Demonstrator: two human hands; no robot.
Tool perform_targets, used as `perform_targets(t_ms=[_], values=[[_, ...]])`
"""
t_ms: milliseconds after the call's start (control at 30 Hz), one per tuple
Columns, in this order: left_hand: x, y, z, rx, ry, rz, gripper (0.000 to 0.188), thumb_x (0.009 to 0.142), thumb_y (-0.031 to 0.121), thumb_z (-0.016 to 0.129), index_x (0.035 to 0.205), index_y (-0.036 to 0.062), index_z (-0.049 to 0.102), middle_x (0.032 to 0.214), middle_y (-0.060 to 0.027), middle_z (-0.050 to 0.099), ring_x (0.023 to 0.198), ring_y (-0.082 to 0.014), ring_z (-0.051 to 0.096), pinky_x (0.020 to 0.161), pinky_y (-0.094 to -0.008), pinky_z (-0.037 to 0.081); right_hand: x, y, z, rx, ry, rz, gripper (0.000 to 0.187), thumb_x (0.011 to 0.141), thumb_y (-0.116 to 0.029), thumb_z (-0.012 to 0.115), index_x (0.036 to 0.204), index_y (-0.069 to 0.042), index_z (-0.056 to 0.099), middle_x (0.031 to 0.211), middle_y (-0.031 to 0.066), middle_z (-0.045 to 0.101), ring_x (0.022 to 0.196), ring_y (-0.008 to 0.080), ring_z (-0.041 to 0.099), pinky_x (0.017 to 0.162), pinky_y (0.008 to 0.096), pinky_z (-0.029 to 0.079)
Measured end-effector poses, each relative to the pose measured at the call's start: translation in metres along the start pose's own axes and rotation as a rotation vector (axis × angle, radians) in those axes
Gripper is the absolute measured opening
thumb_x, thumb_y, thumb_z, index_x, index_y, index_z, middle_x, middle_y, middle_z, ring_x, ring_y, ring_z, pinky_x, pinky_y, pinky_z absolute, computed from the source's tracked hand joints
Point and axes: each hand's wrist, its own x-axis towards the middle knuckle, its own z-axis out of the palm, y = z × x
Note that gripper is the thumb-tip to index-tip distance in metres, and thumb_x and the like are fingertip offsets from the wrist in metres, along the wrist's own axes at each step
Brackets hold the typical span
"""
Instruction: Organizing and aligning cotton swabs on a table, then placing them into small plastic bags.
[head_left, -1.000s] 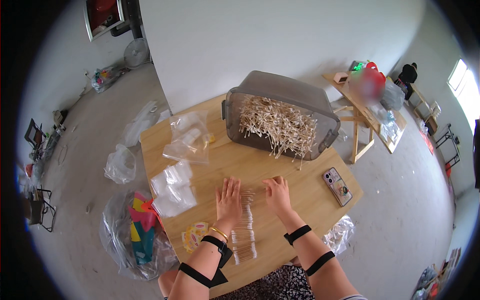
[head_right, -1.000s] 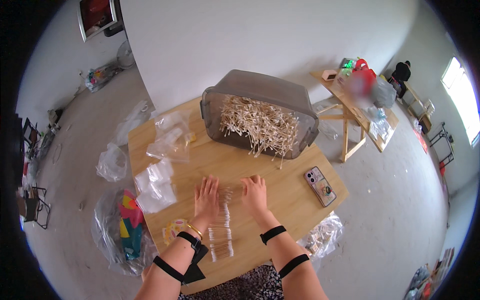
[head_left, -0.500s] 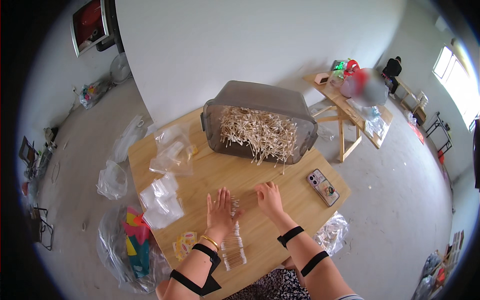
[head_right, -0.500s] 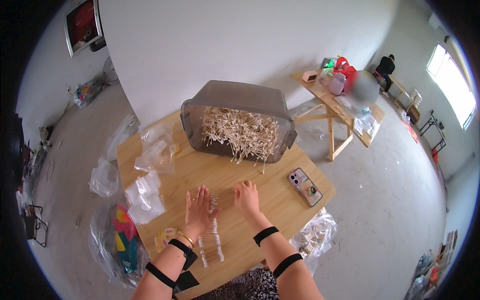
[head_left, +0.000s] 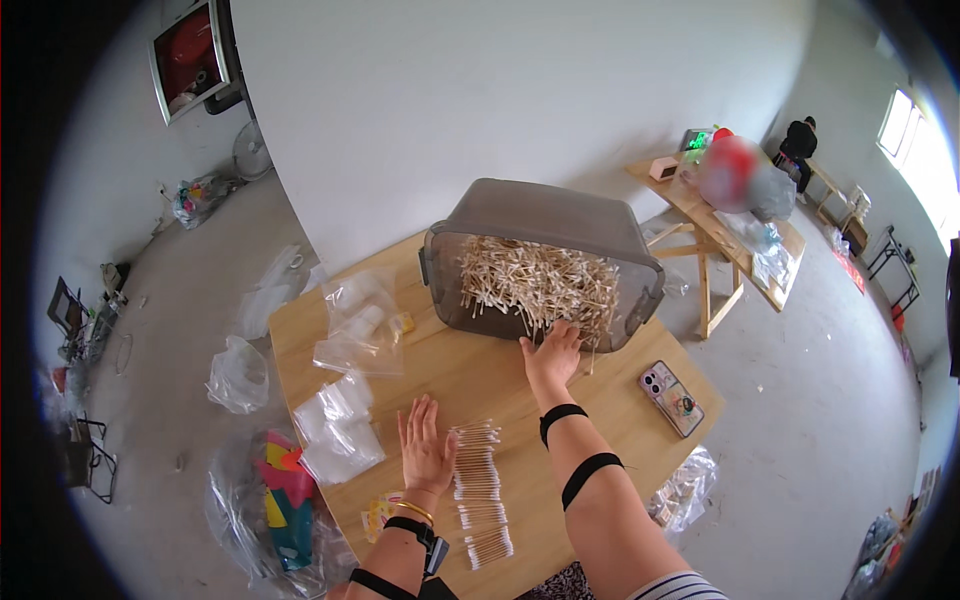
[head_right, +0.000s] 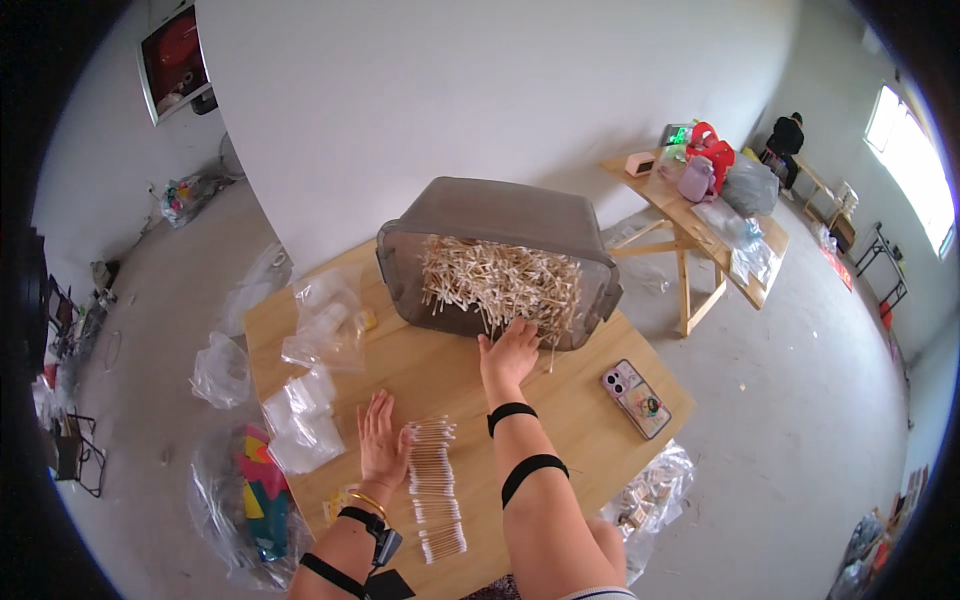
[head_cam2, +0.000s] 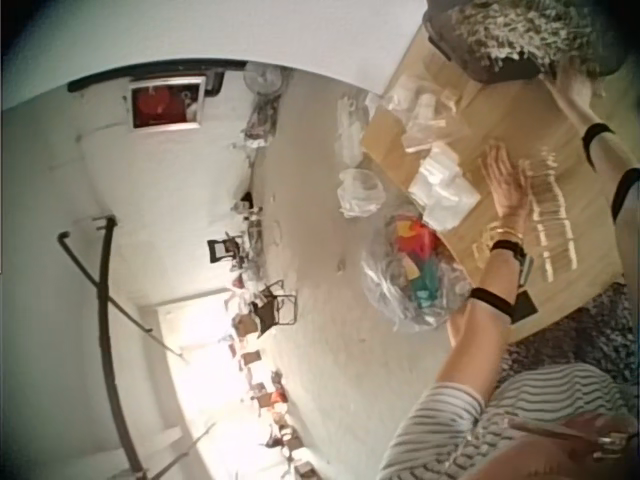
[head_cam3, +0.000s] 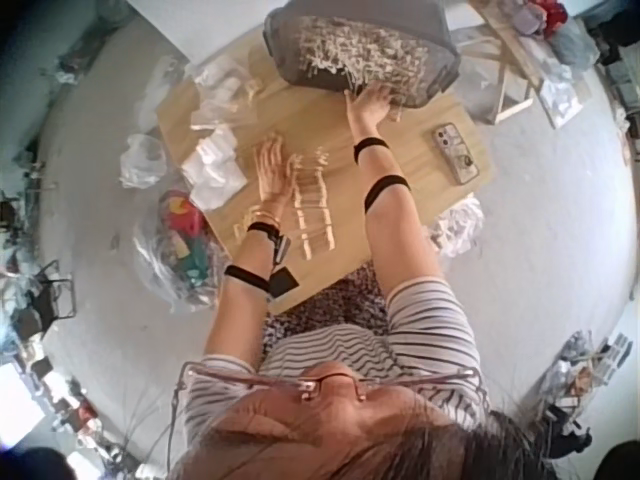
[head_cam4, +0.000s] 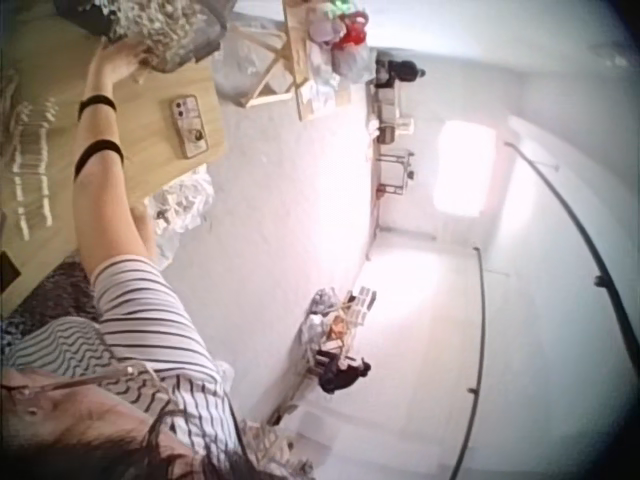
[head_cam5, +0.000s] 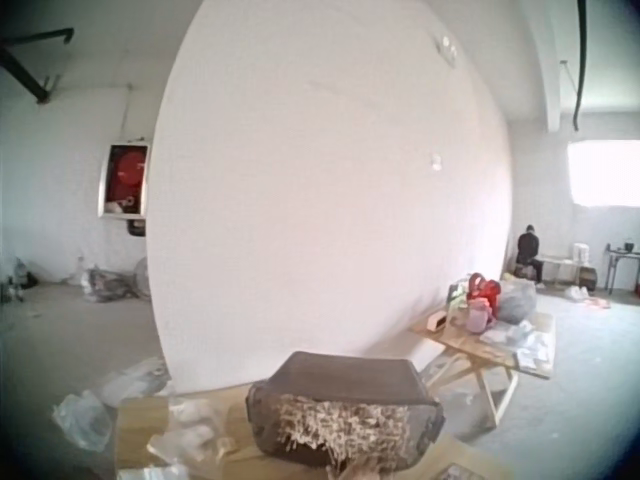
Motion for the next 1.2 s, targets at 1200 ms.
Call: perform_targets(t_ms=[1200], values=[[-0.001,-0.003,0.001,0.019,-0.060,-0.024,0.063,0.098,0.043,0.051,0.145,0.0014,0.041,0.153,-0.0150,0.041,0.144,-0.0319,0.036,0.124,-0.0521,0.017,-0.048,-0.017,0.006,0.208,-0.534,-0.686,0.017,0.082,-0.016,0.070,0.099,-0.016,0.070,0.113,0.0099,0.063,0.114,0.0350,0.055,0.096,0.0479,0.046]])
